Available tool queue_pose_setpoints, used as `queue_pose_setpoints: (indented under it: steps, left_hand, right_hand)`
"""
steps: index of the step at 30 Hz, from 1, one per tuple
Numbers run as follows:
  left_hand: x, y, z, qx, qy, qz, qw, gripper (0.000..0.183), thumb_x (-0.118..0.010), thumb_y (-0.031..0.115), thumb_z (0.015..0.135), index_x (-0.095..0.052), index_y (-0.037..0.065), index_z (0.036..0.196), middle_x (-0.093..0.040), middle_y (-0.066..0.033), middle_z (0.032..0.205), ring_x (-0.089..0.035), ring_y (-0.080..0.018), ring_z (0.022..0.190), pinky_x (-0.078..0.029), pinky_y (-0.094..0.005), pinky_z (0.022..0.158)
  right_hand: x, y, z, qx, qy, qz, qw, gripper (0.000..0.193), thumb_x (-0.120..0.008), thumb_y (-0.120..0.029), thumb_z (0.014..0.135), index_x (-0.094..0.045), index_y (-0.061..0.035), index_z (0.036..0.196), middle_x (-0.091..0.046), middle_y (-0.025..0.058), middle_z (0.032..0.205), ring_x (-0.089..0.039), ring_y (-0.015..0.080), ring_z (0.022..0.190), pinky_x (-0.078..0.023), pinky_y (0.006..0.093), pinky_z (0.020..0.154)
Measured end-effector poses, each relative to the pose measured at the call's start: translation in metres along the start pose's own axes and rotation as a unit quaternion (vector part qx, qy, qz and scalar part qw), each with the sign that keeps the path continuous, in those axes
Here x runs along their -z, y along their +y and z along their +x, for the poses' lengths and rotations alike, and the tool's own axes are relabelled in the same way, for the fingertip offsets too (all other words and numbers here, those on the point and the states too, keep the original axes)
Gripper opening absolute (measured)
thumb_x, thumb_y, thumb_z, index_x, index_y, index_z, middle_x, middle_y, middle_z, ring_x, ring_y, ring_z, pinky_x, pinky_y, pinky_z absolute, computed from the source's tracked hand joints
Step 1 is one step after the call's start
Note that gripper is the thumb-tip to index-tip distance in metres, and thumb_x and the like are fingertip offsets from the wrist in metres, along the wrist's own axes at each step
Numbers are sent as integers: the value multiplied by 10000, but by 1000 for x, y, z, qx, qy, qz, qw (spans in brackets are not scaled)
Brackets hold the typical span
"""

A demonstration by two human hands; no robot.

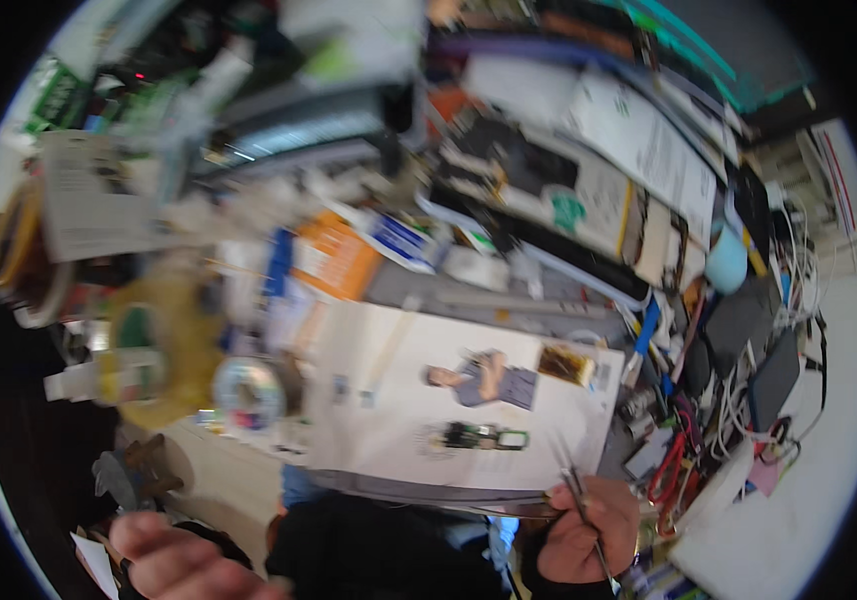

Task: The person uses a hot air gun and tweezers to heat and reposition a small component on a green circuit board. They repeatedly apply heat, adjust the component, and inspect the board while working at a cluttered electronics repair bench.

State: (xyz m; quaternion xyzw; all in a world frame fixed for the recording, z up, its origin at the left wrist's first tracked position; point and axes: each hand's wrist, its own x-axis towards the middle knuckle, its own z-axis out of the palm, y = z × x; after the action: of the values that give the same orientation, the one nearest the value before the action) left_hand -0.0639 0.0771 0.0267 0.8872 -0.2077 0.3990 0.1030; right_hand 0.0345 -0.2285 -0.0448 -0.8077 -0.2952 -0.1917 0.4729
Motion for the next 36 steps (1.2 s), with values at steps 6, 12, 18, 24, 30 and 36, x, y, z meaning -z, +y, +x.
queue_pose_setpoints:
  steps: [6,12,18,24,30,36]
  left_hand:
    - [153,-86,-12,175,126,278,936,403,-408,124,1010,-457,-76,1356,-523,-218,1346,-531,-249,1240,-441,-422,1022]
    - [258,-284,-58,431,260,-7,864,445,-532,303,1006,-512,45,1367,-599,-69,1263,-585,-157,1118,-444,-270,903]
    - [197,-435,-89,621,74,-230,745,463,-591,433,962,-560,151,1328,-643,-18,1150,-608,-120,1002,-479,-293,817]
    - [121,-476,-57,555,-23,-254,792,518,-641,468,915,-623,81,1259,-672,-17,1083,-619,-100,979,-489,-274,764]
    - [82,-485,-28,505,-84,-246,823,503,-683,408,905,-649,2,1200,-695,-55,1020,-614,-105,842,-496,-251,737]
    - [68,-500,-33,494,-95,-240,830,477,-691,388,905,-682,-46,1103,-700,-60,914,-600,-97,737,-493,-245,685]
  right_hand:
    - [5,-7,-27,-307,73,230,921,461,-599,-329,922,-607,72,1151,-676,219,974,-649,333,839,-565,486,801]
    - [9,-68,65,-43,-22,123,991,439,-581,-324,977,-516,-13,1280,-573,217,1291,-574,374,1181,-448,548,1014]
    - [-120,-171,275,266,-109,-275,918,739,-850,-248,655,-513,-31,1276,-397,235,1487,-306,431,1409,-179,617,1128]
    - [-305,-198,352,419,-117,-394,810,1053,-848,-389,632,-265,-94,1458,-270,168,1569,-168,353,1483,-74,710,1125]
    - [-367,-203,370,421,-77,-529,733,589,-497,-235,940,-301,-114,1483,-269,143,1577,-107,325,1499,-46,725,1123]
    - [-381,-198,378,375,-91,-534,752,558,-465,-231,951,-337,-138,1486,-233,124,1598,-101,315,1502,-37,719,1126]
